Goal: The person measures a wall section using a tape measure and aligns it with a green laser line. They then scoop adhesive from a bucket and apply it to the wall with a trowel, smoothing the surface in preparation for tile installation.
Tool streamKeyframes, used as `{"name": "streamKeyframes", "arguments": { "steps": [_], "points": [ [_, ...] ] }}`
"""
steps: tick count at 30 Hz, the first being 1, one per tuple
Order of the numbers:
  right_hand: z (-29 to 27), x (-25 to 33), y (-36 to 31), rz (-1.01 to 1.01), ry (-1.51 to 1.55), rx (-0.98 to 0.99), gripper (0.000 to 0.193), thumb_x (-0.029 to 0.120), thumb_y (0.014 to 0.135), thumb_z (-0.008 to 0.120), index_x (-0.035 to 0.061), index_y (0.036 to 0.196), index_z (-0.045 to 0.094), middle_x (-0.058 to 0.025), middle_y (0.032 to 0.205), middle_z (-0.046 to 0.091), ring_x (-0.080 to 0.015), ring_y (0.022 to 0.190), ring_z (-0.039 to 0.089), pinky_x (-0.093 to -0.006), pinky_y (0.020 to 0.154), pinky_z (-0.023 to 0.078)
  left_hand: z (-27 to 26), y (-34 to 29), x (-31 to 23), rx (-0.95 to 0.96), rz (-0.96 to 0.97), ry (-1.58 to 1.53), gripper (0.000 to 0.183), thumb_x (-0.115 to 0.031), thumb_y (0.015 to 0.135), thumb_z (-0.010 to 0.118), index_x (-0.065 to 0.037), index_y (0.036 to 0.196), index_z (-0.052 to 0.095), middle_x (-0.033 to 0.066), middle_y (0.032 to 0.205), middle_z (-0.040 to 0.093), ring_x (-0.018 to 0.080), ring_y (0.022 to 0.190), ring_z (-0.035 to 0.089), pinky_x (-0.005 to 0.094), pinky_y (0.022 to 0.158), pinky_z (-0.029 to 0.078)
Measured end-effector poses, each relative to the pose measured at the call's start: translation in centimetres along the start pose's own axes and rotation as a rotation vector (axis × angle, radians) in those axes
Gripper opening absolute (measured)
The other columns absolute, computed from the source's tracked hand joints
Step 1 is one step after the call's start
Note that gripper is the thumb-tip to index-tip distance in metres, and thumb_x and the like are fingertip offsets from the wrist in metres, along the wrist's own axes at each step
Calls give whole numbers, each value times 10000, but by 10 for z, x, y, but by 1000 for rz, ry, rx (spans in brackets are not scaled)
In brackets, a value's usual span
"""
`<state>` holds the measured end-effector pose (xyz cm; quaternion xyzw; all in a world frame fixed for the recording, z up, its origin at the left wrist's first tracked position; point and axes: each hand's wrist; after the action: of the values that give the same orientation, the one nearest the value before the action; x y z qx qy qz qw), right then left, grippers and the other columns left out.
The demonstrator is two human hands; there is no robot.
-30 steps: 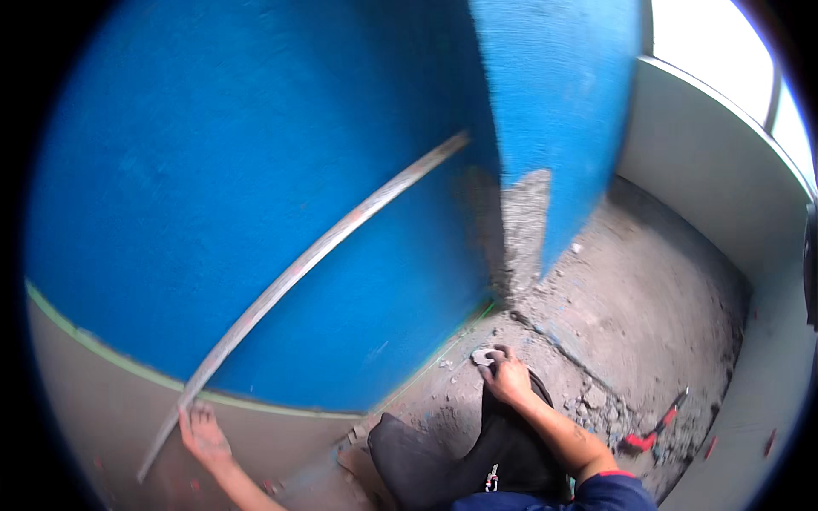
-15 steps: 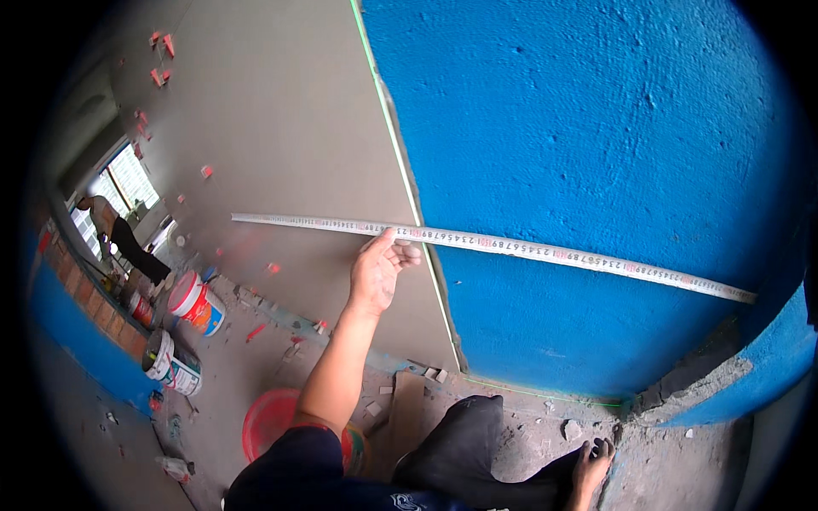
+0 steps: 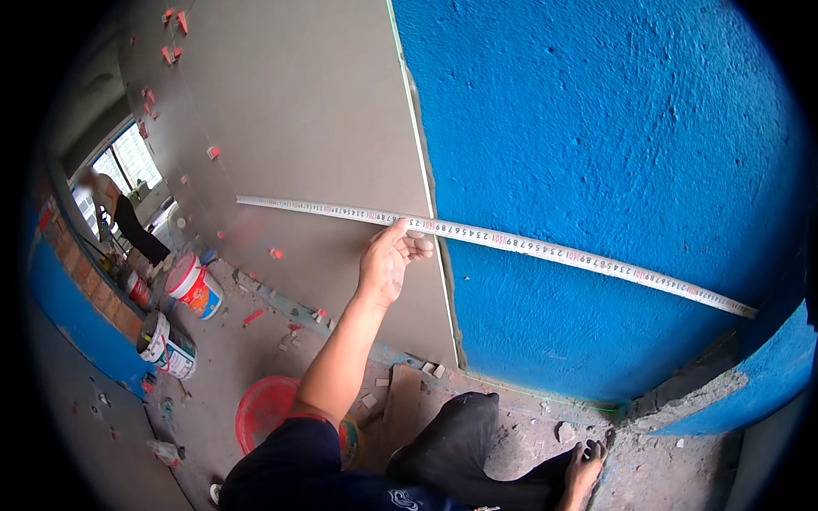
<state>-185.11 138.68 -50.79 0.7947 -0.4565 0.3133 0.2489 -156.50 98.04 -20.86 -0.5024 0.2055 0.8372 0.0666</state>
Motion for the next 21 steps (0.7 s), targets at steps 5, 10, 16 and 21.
{"name": "streamKeyframes", "arguments": {
  "steps": [5,10,16,21],
  "points": [
    [-1,11,-4,10,18,5,300,165,864,658,-56,1062,621,-179,1227,542,-314,881,643,-393,768,516,-5,-1,-1,-3,-14,-3,273,-307,955,539,-47,958,623,88,820,655,218,788,640,353,761,469],
    [0,14,-6,20,26,16,280,187,868,669,-25,1047,634,-160,1225,547,-300,892,641,-394,779,504,-4,-3,-7,-13,-7,8,285,-314,952,542,-42,964,628,94,815,663,219,783,646,348,758,469],
    [-9,10,-6,69,8,-43,294,193,823,683,-15,1028,651,-210,1172,584,-364,975,625,-425,838,506,-24,15,31,56,38,-128,337,-222,975,474,-7,1223,550,153,1106,634,272,994,613,469,921,476],
    [-7,69,-13,-200,-204,231,413,387,846,668,72,1112,644,-164,1167,595,-372,1054,580,-467,904,467,-61,15,1,14,1,-41,424,-284,935,568,-16,1261,524,142,1159,575,273,1020,558,407,963,431]
  ]
}}
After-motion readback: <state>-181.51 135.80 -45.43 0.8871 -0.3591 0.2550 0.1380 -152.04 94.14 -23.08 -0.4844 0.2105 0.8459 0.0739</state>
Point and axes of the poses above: each hand's wrist, its own y-axis towards the middle knuckle, its own z-axis out of the palm, x = y × z
